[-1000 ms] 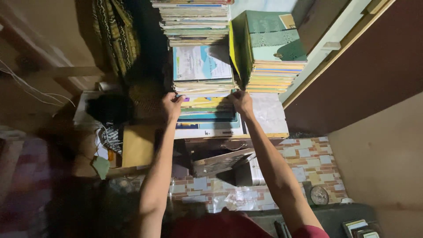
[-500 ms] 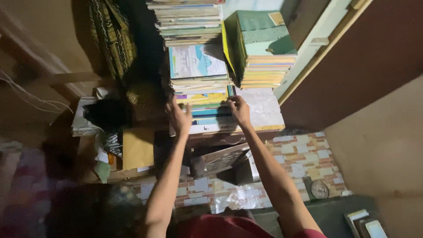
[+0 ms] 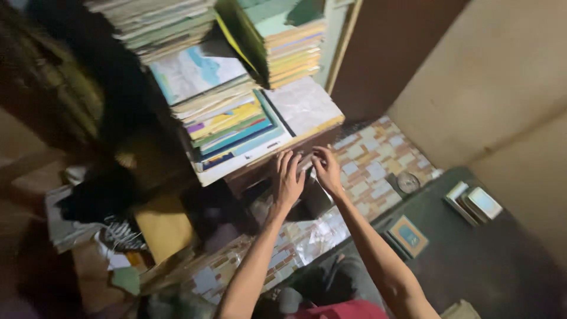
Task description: Sorting and organizing a large stack of books and notebooks on a mattress on the floor.
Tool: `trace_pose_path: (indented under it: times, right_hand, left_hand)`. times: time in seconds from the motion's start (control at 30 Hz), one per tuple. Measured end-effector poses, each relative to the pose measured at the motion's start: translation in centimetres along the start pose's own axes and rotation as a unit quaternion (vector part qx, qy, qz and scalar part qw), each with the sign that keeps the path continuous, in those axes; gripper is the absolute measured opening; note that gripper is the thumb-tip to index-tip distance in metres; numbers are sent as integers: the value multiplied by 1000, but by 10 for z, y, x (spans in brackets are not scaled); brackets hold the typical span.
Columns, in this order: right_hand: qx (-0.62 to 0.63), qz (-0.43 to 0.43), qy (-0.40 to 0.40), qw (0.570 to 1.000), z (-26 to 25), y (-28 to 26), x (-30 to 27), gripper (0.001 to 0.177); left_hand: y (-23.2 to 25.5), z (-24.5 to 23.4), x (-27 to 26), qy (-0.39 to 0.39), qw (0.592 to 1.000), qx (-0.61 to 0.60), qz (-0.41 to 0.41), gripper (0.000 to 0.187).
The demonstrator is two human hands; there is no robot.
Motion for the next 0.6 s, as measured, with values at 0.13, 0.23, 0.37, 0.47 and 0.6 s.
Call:
trace_pose_path:
  times: [0.13, 0.23, 0.37, 0.47, 0.6]
  right_hand:
    - [0, -3, -15, 1000, -10, 39, -29, 34]
    - [14, 46, -37, 998, -12, 63, -52, 35]
    - [30, 55, -30, 998, -46, 94, -92, 36]
    - [74, 81, -12, 994, -118, 112, -142, 38]
    - [52, 153, 83, 983, -268, 172, -243, 39]
  left_hand:
    - [20, 23, -39, -9, 999, -25, -24, 63]
    - [29, 51, -69, -79, 993, -56, -67, 80]
    - [53, 101, -100, -130, 989, -39, -66, 79]
    - [110, 164, -127, -145, 986, -75, -39, 77]
    - [247, 264, -184, -245, 961, -127, -20, 72]
Point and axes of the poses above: each hand's wrist, its own x-axis towards the middle knuckle, its own z-axis out of the palm, y = z × x, the point moved 9 cm from there along x, towards the middle knuckle, and after that the axes turned 10 degrees about z, right-handed, at the moved point
